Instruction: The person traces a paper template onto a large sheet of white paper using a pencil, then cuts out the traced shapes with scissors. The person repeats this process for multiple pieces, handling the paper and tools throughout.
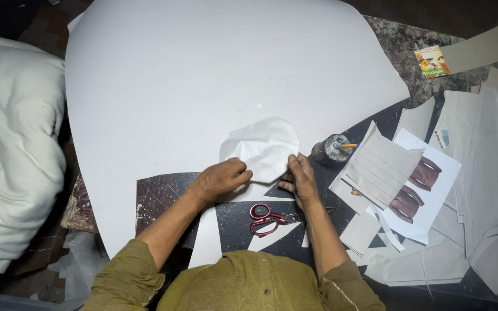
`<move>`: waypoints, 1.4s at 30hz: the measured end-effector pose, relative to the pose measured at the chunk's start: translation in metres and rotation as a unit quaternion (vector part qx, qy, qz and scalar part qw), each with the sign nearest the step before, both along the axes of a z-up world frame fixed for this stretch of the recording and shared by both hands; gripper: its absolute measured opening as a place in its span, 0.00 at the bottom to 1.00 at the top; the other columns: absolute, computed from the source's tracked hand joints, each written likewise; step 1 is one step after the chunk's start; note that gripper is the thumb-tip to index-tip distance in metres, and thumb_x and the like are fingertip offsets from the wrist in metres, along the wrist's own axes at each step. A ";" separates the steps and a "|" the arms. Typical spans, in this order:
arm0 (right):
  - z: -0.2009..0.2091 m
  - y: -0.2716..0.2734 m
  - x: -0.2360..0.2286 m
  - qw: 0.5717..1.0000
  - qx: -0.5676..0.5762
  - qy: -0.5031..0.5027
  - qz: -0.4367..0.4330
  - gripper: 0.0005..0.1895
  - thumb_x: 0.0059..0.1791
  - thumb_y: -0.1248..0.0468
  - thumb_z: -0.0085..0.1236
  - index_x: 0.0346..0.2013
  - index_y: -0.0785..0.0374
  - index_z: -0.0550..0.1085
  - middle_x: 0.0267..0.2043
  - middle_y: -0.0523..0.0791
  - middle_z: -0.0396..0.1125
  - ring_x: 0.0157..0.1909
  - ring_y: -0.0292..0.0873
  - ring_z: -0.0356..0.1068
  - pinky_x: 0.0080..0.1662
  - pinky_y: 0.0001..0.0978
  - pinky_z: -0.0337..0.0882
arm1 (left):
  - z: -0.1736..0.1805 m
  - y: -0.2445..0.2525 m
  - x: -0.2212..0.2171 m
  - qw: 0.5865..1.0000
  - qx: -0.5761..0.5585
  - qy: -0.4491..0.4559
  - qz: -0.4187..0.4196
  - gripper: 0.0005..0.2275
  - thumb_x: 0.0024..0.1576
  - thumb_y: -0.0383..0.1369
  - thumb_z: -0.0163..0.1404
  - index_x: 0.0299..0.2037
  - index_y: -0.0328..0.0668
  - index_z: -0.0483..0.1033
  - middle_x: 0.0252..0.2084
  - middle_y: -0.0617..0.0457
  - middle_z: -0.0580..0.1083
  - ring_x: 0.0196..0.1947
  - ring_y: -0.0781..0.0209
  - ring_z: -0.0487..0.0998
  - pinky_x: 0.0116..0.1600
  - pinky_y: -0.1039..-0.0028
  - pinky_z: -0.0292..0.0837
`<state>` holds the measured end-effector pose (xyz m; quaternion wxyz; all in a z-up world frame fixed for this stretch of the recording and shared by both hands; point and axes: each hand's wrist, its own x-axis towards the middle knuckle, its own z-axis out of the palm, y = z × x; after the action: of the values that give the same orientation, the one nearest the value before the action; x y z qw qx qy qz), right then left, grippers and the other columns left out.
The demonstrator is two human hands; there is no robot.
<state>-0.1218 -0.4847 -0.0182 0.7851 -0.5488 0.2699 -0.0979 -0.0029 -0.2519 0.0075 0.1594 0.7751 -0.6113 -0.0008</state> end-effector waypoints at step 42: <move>0.011 -0.035 0.073 0.887 -0.439 0.144 0.014 0.32 0.40 0.63 0.74 0.54 0.69 0.70 0.32 0.48 0.76 0.28 0.35 0.75 0.27 0.28 0.73 | -0.047 0.011 -0.032 0.986 0.040 -0.041 0.155 0.13 0.54 0.30 0.54 0.49 0.55 0.80 0.57 0.57 0.73 0.64 0.56 0.66 0.72 0.43 0.51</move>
<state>-0.0484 -0.5197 -0.0073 0.4178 -0.8493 0.3015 -0.1150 -0.0351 -0.2413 -0.0396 0.1012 0.8656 -0.4894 0.0317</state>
